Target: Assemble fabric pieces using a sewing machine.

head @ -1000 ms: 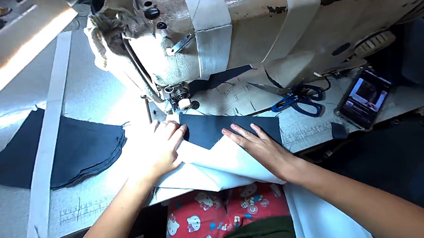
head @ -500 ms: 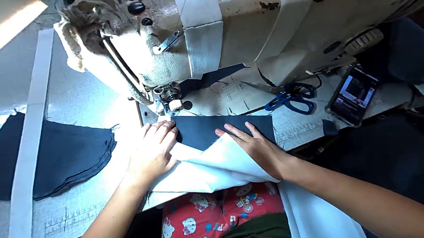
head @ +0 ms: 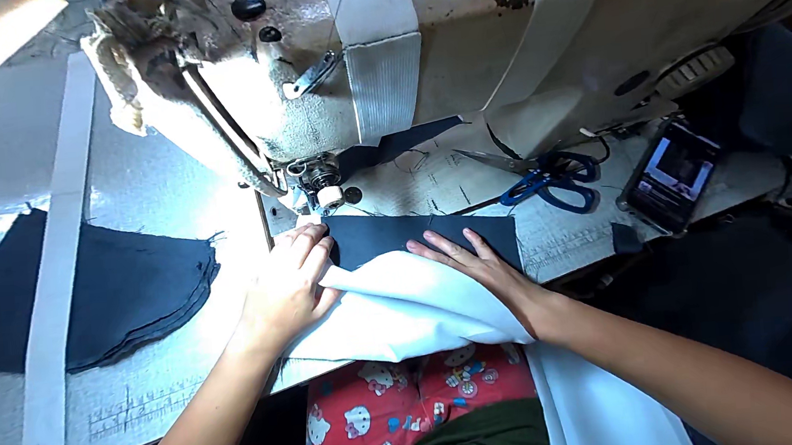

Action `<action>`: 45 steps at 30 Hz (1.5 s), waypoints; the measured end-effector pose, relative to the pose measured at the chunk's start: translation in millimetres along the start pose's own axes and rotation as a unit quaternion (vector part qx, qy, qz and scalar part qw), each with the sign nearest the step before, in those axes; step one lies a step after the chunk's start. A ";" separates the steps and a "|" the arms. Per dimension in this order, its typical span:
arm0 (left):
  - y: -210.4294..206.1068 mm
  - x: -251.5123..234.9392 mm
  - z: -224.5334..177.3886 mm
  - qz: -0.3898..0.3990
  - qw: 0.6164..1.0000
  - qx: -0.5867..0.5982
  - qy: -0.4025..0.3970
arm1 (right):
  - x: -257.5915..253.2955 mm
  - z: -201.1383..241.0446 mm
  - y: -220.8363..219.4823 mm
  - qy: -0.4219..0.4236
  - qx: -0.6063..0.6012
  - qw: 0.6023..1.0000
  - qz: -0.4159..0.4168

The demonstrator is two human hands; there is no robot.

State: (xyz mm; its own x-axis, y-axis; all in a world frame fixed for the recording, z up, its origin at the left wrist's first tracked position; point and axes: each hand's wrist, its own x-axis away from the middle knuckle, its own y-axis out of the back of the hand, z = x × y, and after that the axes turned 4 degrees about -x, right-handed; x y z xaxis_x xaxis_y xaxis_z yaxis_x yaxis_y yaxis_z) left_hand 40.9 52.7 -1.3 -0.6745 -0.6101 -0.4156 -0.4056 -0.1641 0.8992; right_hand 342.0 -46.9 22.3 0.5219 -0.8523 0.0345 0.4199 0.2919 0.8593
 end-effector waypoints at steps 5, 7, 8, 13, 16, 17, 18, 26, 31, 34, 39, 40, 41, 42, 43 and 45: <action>2.3 -1.0 -0.9 0.010 1.000 -0.002 0.008 | 0.8 2.6 2.5 -0.012 0.008 1.000 0.010; 2.7 -1.6 -0.4 0.009 1.000 -0.006 0.005 | 1.3 3.1 2.9 -0.017 0.015 1.000 0.020; 2.5 -1.6 -0.4 0.010 1.000 -0.008 0.006 | 2.6 2.8 2.6 -0.011 0.010 1.000 0.014; 1.1 -1.4 0.4 0.010 1.000 -0.005 0.008 | 4.9 5.7 3.5 -0.019 0.024 0.999 0.035; 1.2 -1.7 -0.2 0.012 1.000 -0.004 0.008 | 2.8 10.7 4.3 -0.019 0.028 0.999 0.028; 0.6 -1.5 0.1 0.010 1.000 -0.004 0.007 | 2.1 11.7 5.1 -0.021 0.021 0.999 0.027; 0.0 -1.0 0.6 0.007 1.000 -0.007 0.007 | 1.5 11.3 5.2 -0.020 0.019 0.999 0.029; 5.6 -5.8 2.0 0.030 0.999 -0.026 0.034 | -9.9 -19.1 7.7 0.052 0.031 0.998 0.005; 4.9 -8.3 0.5 0.027 0.997 -0.040 0.052 | -16.4 -20.6 24.8 0.053 -0.004 0.998 0.013; 4.5 -9.4 -1.2 0.024 0.997 -0.040 0.057 | -21.9 -25.6 23.7 0.068 0.014 0.997 0.017; 1.9 -8.6 0.2 0.016 0.997 -0.041 0.056 | -21.4 -25.0 27.5 0.042 -0.036 0.998 0.026; 1.9 -8.5 -0.2 0.018 0.997 -0.049 0.061 | -21.4 -29.4 24.3 0.048 -0.029 0.998 0.021; 1.5 -8.6 -0.4 0.018 0.996 -0.056 0.065 | -21.6 -34.2 20.9 0.058 -0.018 0.998 0.011; 1.2 -8.9 -0.6 0.018 0.996 -0.059 0.071 | -22.7 -35.9 20.6 0.060 -0.012 0.998 0.004; 1.5 -9.9 -1.3 0.018 0.995 -0.059 0.078 | -23.6 -34.1 23.7 0.052 -0.014 0.999 0.004; 2.9 -12.5 -3.4 0.017 0.995 -0.048 0.086 | -23.6 -25.4 33.6 0.030 -0.034 0.999 0.005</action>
State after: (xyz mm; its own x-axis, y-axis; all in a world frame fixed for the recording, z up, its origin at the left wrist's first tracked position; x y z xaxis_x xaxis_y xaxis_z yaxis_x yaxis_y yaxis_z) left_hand 50.3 57.2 6.9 -0.5681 -0.7388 -0.3624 -0.3187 -0.2086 0.9246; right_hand 362.7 -5.9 37.4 0.5683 -0.8228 0.0099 0.4628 0.3296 0.8229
